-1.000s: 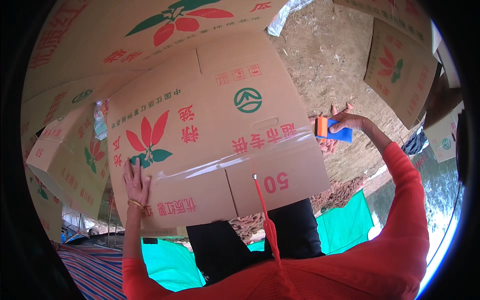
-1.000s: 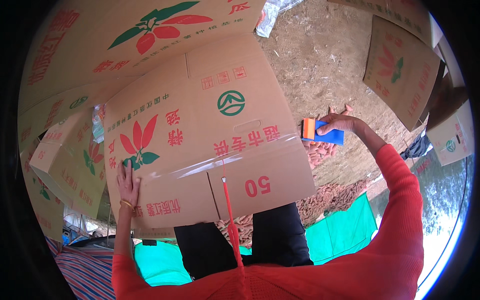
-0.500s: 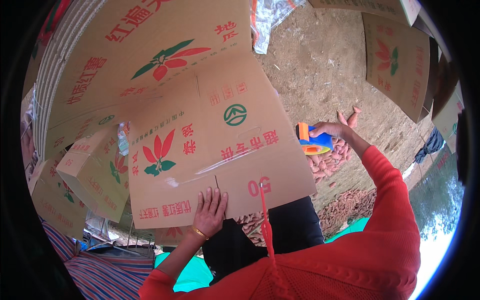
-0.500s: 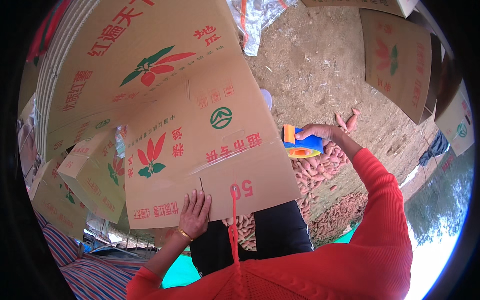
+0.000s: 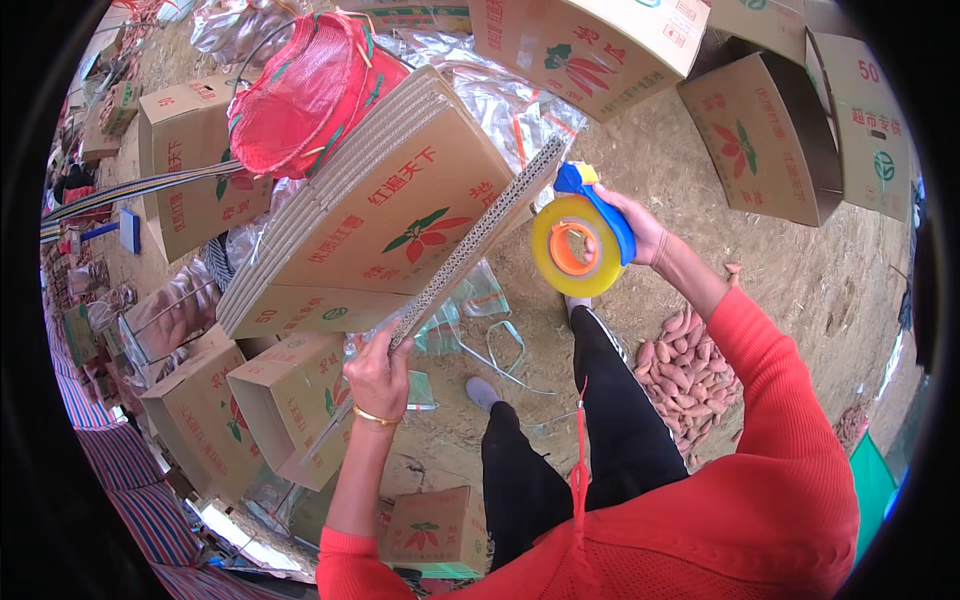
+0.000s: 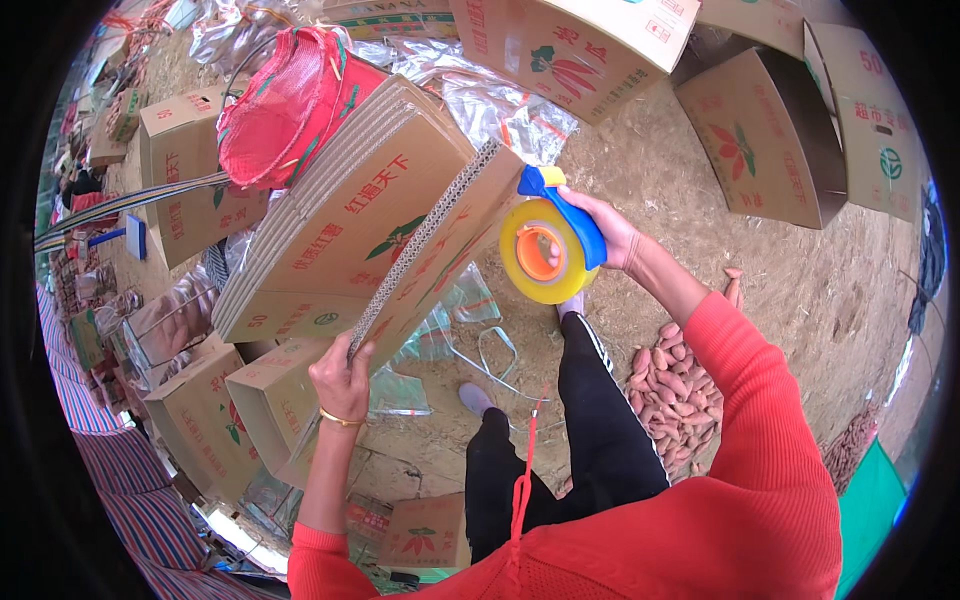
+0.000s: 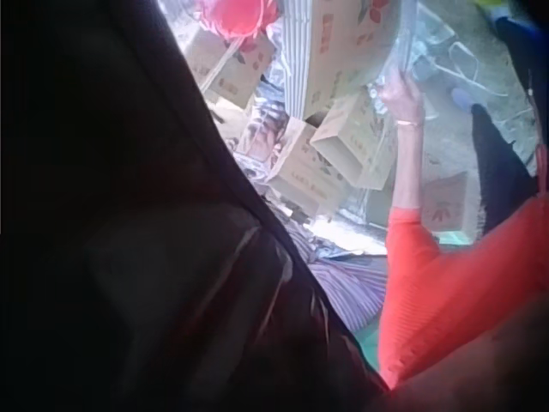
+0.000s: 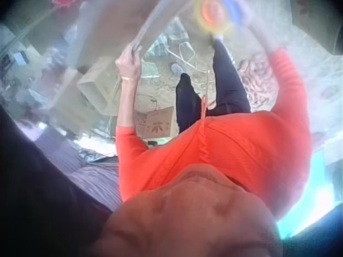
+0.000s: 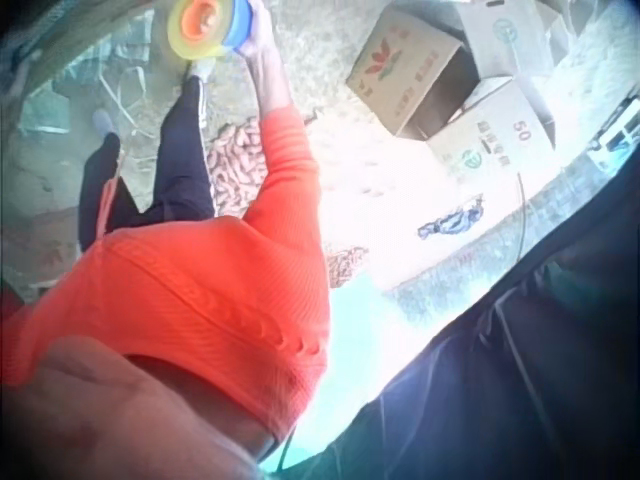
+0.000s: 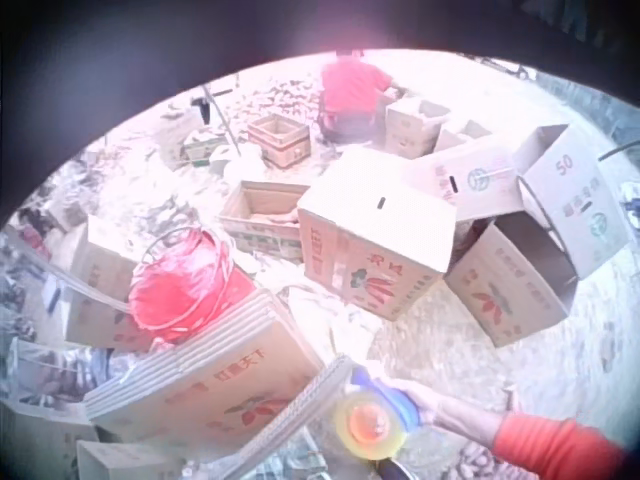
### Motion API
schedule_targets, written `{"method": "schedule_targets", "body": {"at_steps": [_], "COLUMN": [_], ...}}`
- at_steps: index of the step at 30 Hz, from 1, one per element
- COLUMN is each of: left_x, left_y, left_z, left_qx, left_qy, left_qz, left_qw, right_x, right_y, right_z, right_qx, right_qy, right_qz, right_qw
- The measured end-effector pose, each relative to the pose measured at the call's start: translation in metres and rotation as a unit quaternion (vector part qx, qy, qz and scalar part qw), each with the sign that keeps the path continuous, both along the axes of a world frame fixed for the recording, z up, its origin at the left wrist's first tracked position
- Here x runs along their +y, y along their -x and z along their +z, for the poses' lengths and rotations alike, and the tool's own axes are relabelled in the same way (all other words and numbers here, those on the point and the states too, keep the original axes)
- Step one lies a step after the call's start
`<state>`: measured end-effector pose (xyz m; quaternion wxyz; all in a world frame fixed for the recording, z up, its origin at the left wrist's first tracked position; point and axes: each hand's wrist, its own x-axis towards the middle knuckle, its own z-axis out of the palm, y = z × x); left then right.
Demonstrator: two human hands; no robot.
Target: The person assembles flat cardboard boxes into rectangular containers and seals them with a handheld tape dispenser. The person repeatedly folds the box flaps, applies tape to the seams, and places the finished boxes aside. The scene shows piles of sweet potatoes and other workers in the background.
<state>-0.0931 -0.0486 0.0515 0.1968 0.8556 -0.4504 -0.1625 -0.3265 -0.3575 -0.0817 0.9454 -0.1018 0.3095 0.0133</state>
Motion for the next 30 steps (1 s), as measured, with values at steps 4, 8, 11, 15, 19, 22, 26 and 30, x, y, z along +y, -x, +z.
{"method": "schedule_targets", "body": {"at_steps": [4, 8, 11, 15, 19, 22, 26, 30], "left_x": [-0.002, 0.026, 0.053, 0.076, 0.104, 0.104, 0.122, 0.164], "left_y": [-0.006, -0.014, -0.016, -0.001, -0.011, -0.006, -0.006, -0.013], "left_z": [0.025, 0.049, 0.066, 0.112, 0.156, 0.166, 0.14, 0.091], "left_qx": [0.047, 0.118, 0.173, 0.215, 0.248, 0.314, 0.362, 0.393], "left_qy": [0.093, 0.239, 0.32, 0.414, 0.475, 0.519, 0.546, 0.514], "left_qz": [0.079, 0.156, 0.171, 0.177, 0.224, 0.253, 0.32, 0.367], "left_qw": [0.991, 0.951, 0.916, 0.867, 0.814, 0.754, 0.684, 0.669], "right_x": [0.01, 0.029, 0.057, 0.077, 0.107, 0.118, 0.16, 0.2], "right_y": [-0.049, -0.097, -0.118, -0.142, -0.193, -0.225, -0.254, -0.28], "right_z": [0.07, 0.147, 0.206, 0.276, 0.364, 0.396, 0.406, 0.356], "right_qx": [-0.017, -0.065, -0.086, -0.084, -0.075, -0.096, -0.105, -0.056], "right_qy": [0.117, 0.221, 0.249, 0.292, 0.394, 0.46, 0.501, 0.516], "right_qz": [-0.147, -0.125, -0.119, -0.067, -0.021, -0.025, 0.005, 0.058], "right_qw": [0.982, 0.965, 0.957, 0.95, 0.916, 0.882, 0.859, 0.853]}}
